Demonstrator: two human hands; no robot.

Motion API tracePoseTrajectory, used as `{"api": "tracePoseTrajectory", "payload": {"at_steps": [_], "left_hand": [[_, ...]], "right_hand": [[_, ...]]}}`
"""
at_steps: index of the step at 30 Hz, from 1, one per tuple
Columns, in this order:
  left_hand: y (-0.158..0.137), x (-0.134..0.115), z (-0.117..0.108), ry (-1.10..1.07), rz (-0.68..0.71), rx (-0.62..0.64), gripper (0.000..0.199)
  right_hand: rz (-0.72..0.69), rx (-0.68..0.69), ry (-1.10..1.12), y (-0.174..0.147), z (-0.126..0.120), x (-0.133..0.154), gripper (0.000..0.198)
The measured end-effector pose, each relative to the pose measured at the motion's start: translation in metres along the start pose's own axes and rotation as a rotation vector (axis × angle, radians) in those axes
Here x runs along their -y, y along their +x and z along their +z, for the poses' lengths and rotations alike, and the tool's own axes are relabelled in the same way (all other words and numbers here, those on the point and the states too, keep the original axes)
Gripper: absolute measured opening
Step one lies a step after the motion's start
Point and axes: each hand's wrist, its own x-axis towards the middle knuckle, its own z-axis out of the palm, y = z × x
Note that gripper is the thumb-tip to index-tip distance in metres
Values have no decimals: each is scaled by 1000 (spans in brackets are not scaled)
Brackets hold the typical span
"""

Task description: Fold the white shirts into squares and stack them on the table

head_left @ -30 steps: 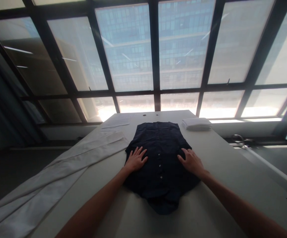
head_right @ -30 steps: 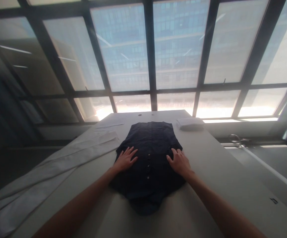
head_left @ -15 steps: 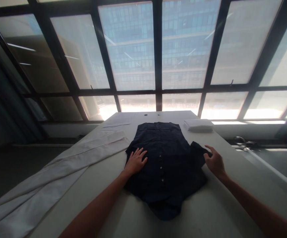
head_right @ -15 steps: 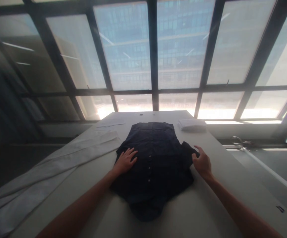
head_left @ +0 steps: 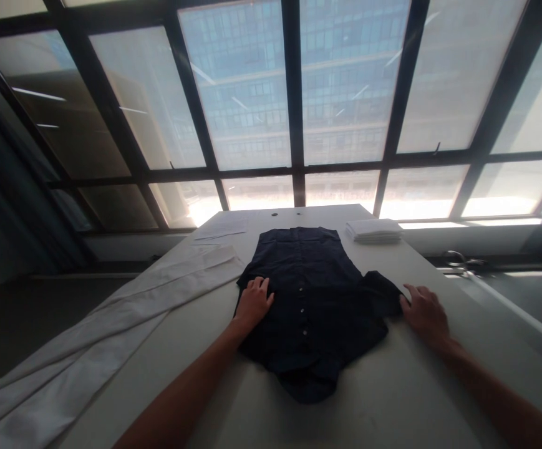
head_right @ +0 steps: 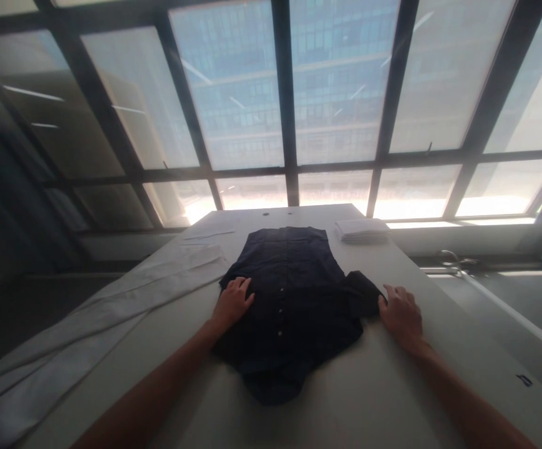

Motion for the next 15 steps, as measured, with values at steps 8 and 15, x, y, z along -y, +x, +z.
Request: {"api": "tracePoseTrajectory", "payload": {"at_steps": [8,15], "left_hand": [[6,9,-25,-58,-135,2,54],[-8,91,-72,93,-481,68,60]], "right_hand": [[-281,-29,313,-5,2,23,38],[-253,-3,383,-4,10,19,37]]}}
